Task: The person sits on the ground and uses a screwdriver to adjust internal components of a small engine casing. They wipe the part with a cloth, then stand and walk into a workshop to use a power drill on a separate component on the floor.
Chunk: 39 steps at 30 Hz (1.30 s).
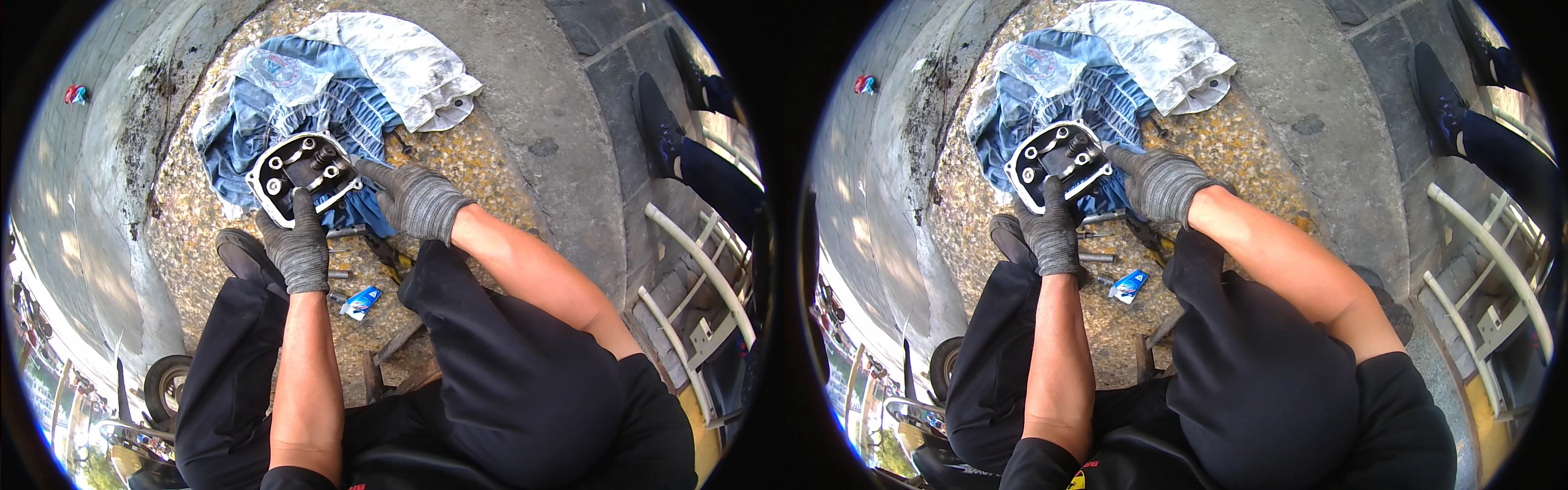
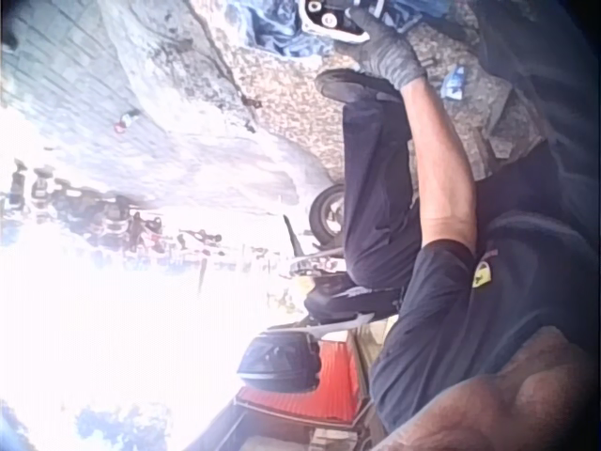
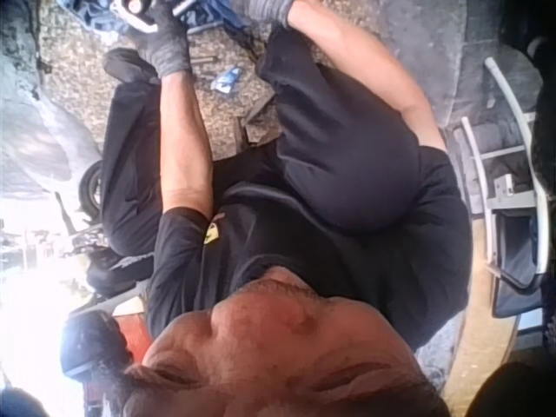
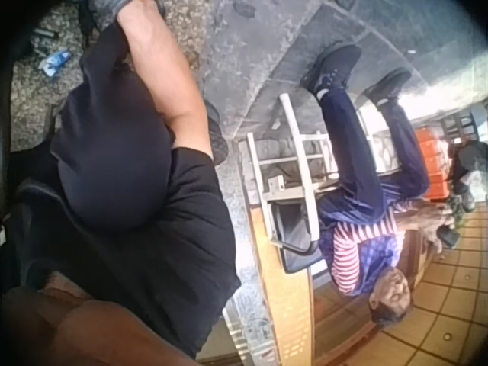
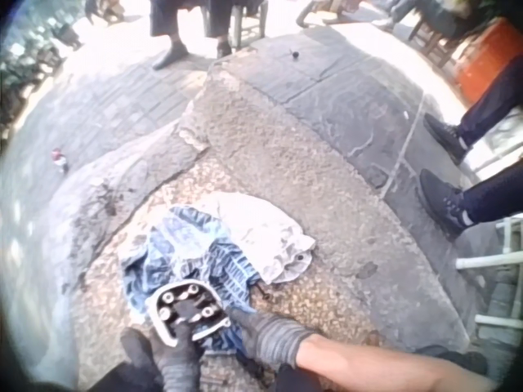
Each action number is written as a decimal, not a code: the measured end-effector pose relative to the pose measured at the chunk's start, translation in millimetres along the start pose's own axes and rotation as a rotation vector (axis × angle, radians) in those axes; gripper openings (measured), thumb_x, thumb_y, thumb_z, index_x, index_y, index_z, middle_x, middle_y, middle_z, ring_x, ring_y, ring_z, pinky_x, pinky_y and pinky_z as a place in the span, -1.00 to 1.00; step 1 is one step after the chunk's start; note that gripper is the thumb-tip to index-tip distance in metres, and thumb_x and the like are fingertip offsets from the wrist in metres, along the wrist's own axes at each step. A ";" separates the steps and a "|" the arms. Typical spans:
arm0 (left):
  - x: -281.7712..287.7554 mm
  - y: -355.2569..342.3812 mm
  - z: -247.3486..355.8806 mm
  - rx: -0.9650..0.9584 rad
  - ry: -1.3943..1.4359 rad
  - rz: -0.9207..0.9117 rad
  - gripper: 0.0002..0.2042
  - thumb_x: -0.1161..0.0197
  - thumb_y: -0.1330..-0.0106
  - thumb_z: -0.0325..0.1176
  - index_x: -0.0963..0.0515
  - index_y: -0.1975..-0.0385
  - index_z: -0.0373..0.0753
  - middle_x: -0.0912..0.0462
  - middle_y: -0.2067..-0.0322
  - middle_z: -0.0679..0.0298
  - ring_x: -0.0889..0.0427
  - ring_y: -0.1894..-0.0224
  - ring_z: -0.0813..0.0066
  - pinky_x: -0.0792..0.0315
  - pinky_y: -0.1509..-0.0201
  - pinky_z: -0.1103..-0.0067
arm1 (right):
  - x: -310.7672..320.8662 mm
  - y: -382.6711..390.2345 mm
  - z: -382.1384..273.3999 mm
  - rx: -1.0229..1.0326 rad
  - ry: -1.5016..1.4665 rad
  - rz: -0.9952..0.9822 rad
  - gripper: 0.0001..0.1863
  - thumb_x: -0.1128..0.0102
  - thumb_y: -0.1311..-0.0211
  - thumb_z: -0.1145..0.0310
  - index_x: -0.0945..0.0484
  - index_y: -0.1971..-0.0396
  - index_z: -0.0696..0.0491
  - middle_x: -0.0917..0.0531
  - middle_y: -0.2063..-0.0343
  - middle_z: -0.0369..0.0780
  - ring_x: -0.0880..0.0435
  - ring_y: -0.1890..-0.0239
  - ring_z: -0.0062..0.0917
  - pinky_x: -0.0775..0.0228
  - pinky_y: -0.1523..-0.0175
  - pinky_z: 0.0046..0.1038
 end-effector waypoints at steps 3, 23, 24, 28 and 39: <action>0.5 0.3 5.4 -0.050 -0.026 0.006 -0.50 -0.39 -0.28 -0.15 -0.42 -0.05 -0.36 -0.69 0.16 0.11 -0.68 0.19 0.35 -0.53 0.10 0.44 | -1.6 -13.6 1.6 0.054 0.006 0.038 -0.38 -0.05 -0.28 0.34 -0.30 -0.38 -0.15 -0.65 0.49 0.06 -0.66 0.47 -0.13 -0.49 0.27 -0.10; 3.9 -4.9 -0.5 -0.047 -0.027 -0.016 -0.44 -0.36 -0.28 -0.09 -0.43 -0.11 -0.40 -0.68 0.11 0.01 -0.69 0.11 0.23 -0.50 0.00 0.40 | 6.6 -44.7 -1.8 0.185 0.096 0.147 -0.47 -0.06 -0.26 0.30 -0.45 -0.27 -0.12 -0.64 0.54 0.02 -0.64 0.54 -0.14 -0.47 0.37 -0.13; 3.5 -5.4 -0.7 -0.038 -0.015 -0.014 -0.44 -0.36 -0.28 -0.09 -0.43 -0.11 -0.39 -0.68 0.11 0.02 -0.69 0.11 0.23 -0.50 0.00 0.40 | 6.5 -48.1 -2.0 0.175 0.097 0.140 -0.48 -0.07 -0.26 0.30 -0.45 -0.26 -0.12 -0.64 0.54 0.02 -0.63 0.54 -0.14 -0.47 0.37 -0.14; 4.7 -11.2 -5.0 -0.024 -0.007 -0.016 -0.46 -0.37 -0.28 -0.11 -0.44 -0.11 -0.38 -0.69 0.11 0.05 -0.68 0.11 0.27 -0.51 0.00 0.42 | 8.5 -54.7 -4.3 0.208 0.100 0.152 -0.49 -0.09 -0.27 0.26 -0.47 -0.26 -0.16 -0.65 0.52 0.01 -0.64 0.53 -0.14 -0.49 0.35 -0.15; 9.7 -20.6 -12.6 -0.072 -0.002 -0.060 -0.47 -0.36 -0.28 -0.09 -0.45 -0.06 -0.39 -0.69 0.15 0.04 -0.67 0.15 0.30 -0.51 0.02 0.42 | 11.6 -61.6 -9.4 0.245 0.136 0.146 -0.50 -0.07 -0.31 0.19 -0.45 -0.27 -0.16 -0.70 0.41 -0.02 -0.70 0.41 -0.11 -0.54 0.25 -0.13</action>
Point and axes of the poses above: each hand's wrist, its own y-axis away from the middle knuckle, its own x-axis out of the back of the hand, z = x × y, the point moved 2 cm from there along -y, towards the middle knuckle
